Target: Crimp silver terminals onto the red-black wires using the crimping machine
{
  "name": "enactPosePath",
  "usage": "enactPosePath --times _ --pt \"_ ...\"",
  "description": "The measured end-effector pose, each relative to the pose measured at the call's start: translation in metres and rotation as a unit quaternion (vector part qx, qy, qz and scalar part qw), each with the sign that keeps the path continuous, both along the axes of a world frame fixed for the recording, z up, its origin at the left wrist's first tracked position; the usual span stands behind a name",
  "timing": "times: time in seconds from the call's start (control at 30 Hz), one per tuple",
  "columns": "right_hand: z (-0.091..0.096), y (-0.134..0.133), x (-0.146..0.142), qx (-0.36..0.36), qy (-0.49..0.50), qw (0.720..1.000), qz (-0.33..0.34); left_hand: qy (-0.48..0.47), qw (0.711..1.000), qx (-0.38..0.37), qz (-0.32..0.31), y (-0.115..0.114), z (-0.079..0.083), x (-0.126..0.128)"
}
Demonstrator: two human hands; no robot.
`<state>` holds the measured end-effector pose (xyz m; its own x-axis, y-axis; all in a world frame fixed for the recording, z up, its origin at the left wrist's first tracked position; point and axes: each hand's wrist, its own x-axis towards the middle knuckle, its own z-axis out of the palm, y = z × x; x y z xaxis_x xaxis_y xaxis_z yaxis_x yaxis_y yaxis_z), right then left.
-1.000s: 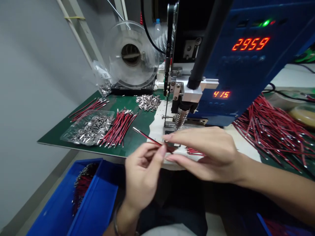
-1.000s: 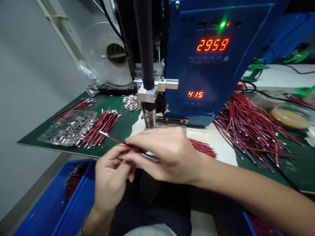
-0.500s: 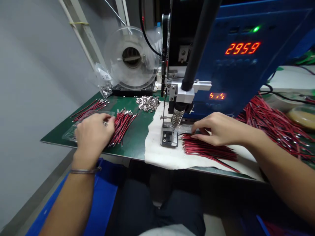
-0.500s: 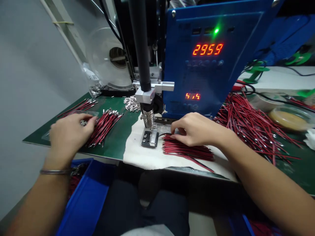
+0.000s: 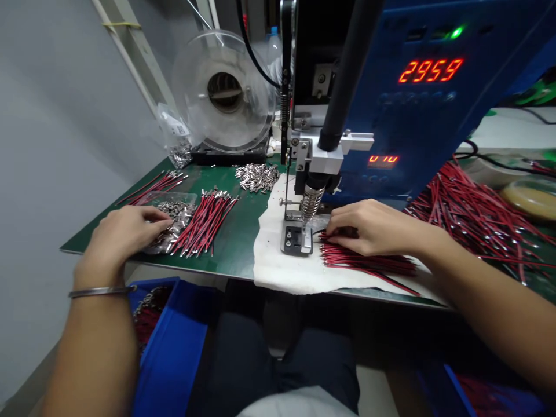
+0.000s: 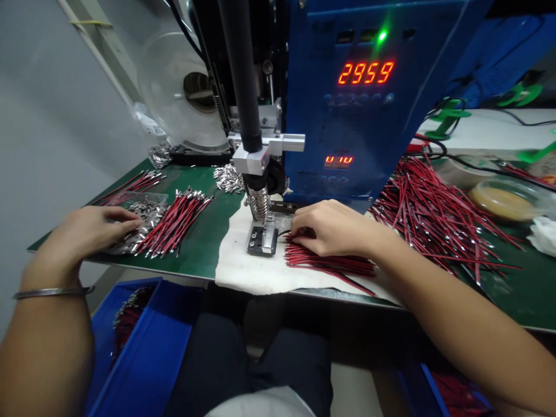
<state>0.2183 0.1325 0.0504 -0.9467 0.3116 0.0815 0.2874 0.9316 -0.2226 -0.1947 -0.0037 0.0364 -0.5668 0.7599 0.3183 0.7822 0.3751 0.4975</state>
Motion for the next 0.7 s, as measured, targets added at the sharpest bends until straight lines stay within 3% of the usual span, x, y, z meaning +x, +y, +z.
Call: enactPosePath --times 0.1,0.13,0.2,0.3,0.43,0.57,0.7 --pt "0.001 0.001 0.001 -0.003 0.008 1.000 -0.006 0.058 0.991 -0.115 0.047 -0.002 0.005 0.007" --pt "0.002 0.002 0.002 -0.005 0.011 1.000 -0.008 0.070 0.990 -0.108 0.062 -0.003 0.007 0.011" --pt "0.002 0.002 0.003 -0.012 0.016 1.000 -0.011 0.088 0.991 -0.056 0.089 -0.007 0.010 0.021" --pt "0.003 0.003 0.003 -0.017 0.023 0.999 -0.015 0.095 0.987 0.087 0.093 -0.011 0.012 0.045" --pt "0.004 0.003 0.004 -0.019 0.037 0.999 -0.005 -0.049 0.962 0.263 -0.045 -0.010 0.005 0.103" --pt "0.002 0.005 0.005 -0.024 0.038 0.999 0.005 -0.211 0.935 0.253 -0.134 0.000 -0.008 0.167" --pt "0.000 0.005 0.006 -0.024 0.046 0.999 -0.001 -0.337 0.883 0.282 -0.166 0.022 -0.023 0.206"
